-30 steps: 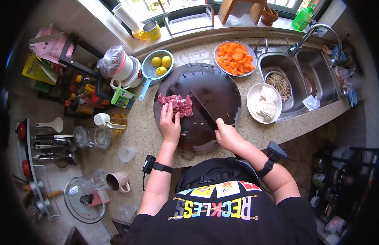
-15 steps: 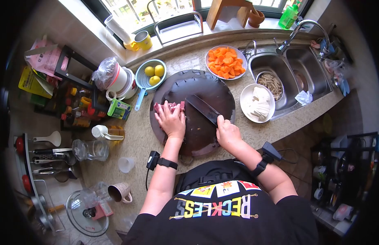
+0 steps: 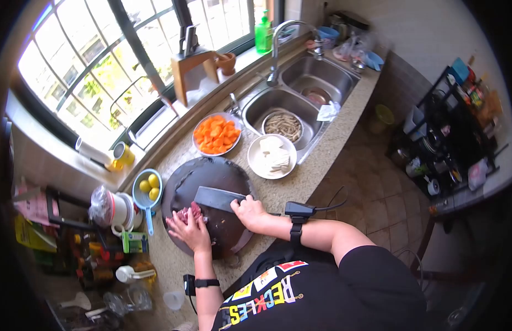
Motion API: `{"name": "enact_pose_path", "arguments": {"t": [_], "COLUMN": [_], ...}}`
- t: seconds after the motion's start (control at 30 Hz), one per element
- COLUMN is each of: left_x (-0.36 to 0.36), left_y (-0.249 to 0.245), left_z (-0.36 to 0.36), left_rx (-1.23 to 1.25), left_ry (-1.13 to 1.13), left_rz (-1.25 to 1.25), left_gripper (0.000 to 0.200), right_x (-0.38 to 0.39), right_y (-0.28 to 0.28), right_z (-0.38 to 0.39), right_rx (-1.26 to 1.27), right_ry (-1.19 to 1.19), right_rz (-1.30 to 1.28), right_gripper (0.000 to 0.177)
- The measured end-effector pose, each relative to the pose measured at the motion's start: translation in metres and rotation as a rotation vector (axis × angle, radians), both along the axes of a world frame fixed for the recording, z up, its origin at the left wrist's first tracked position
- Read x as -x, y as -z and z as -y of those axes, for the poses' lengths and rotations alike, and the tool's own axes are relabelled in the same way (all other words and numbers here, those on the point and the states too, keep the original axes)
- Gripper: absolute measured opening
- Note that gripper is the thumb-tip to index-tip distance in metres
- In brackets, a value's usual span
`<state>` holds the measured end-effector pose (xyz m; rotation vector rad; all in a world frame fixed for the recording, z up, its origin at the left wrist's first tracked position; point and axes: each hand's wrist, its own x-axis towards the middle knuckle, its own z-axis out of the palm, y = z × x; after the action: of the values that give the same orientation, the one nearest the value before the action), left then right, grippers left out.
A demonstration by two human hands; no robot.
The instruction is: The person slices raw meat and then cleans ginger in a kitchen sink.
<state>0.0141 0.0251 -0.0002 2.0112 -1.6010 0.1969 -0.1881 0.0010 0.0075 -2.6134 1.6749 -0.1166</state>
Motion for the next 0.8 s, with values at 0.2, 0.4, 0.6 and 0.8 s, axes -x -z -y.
{"name": "enact_pose_path", "arguments": {"t": [0.2,0.4,0.6,0.8], "left_x": [0.017,0.061,0.143,0.288], "left_y": [-0.018,-0.035,-0.041,-0.039], "left_z": [-0.003,-0.023,-0.014,0.014], "left_rx": [0.273,0.329,0.364,0.321], "left_ry": [0.146,0.272,0.37,0.43], "left_rz": [-0.034,-0.13,-0.147,-0.307], "left_gripper": [0.021,0.018,0.017,0.014], "right_x": [0.019,0.082,0.192,0.366], "right_y": [-0.018,-0.028,-0.029,-0.034], "right_z": [-0.026,-0.045,-0.05,-0.058], "right_rx": [-0.129,-0.198,-0.379,-0.374], "right_ry": [-0.007,-0.007,-0.008,0.108], "right_rz": [0.061,0.232,0.324,0.454], "right_gripper": [0.04,0.037,0.026,0.026]}}
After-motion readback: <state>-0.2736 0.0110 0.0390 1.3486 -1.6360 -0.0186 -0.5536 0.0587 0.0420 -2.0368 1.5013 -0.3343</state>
